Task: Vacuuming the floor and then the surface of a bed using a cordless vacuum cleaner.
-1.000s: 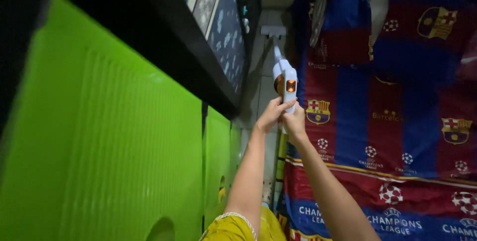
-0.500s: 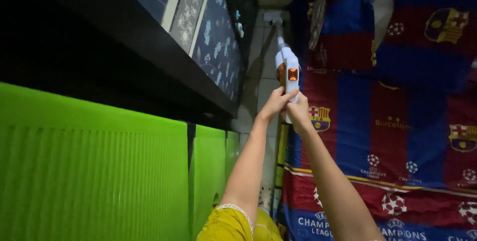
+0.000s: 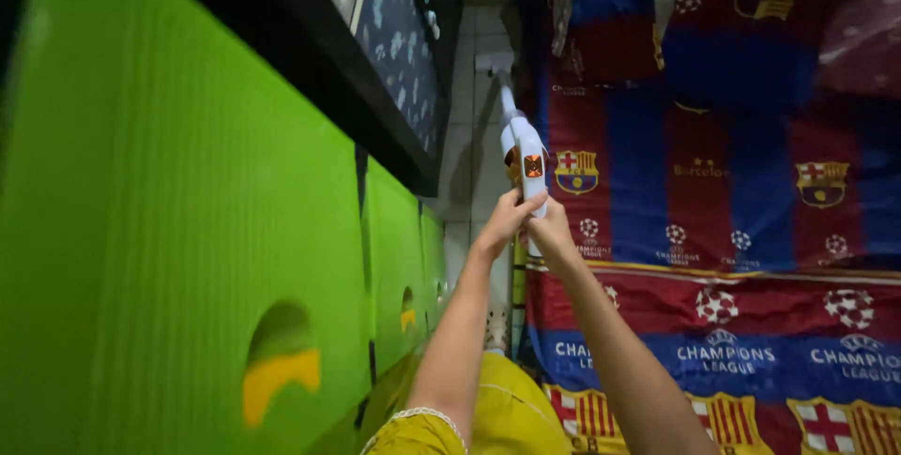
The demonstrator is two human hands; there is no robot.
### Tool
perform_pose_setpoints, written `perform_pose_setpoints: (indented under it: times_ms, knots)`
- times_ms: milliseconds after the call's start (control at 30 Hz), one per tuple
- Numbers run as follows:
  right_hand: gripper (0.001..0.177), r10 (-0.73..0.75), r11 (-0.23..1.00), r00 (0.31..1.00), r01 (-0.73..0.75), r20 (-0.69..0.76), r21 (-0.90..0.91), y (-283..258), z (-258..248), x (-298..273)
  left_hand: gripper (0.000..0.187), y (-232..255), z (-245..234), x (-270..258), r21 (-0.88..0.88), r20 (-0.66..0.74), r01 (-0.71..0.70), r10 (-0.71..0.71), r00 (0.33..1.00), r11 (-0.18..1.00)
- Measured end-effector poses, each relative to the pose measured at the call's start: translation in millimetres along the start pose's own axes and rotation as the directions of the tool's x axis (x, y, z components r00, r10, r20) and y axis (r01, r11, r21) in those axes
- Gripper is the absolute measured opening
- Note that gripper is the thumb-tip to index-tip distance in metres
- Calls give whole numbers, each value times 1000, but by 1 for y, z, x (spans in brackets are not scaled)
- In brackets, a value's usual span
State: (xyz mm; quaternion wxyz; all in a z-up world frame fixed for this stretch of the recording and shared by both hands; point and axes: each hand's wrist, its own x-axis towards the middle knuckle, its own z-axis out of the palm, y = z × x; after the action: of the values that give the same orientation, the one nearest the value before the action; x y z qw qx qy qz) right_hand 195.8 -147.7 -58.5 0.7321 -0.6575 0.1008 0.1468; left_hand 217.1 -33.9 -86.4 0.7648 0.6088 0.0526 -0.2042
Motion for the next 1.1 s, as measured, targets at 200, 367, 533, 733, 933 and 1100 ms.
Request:
perform_pose_setpoints:
  times_ms: [200, 367, 533, 733, 933, 1100]
  knots:
    - [18, 23, 999, 999, -24, -47, -31, 18, 15, -99, 50, -20, 16, -97, -18, -5, 3, -3, 1000, 1000]
    - [16, 74, 995, 996, -77, -57, -62, 51, 23, -178, 50, -65, 17, -169, 21, 5, 49, -49, 999, 999]
    - [22, 87, 996, 996, -87, -23, 18, 44, 43, -259, 47, -39, 24, -260, -62, 99, 42, -35, 994, 997]
    - [11, 113, 992, 994, -114, -12, -57, 59, 45, -261, 48, -41, 20, -272, 16, 79, 86, -87, 993, 996]
    - [10, 55, 998, 998, -55, 33, 0, 89, 53, -236, 48, -104, 2, -227, -86, 47, -55, 59, 997, 995]
    - [9, 86, 995, 995, -84, 45, -51, 115, 63, -278, 46, -84, 2, -297, 35, 26, 62, -62, 998, 998]
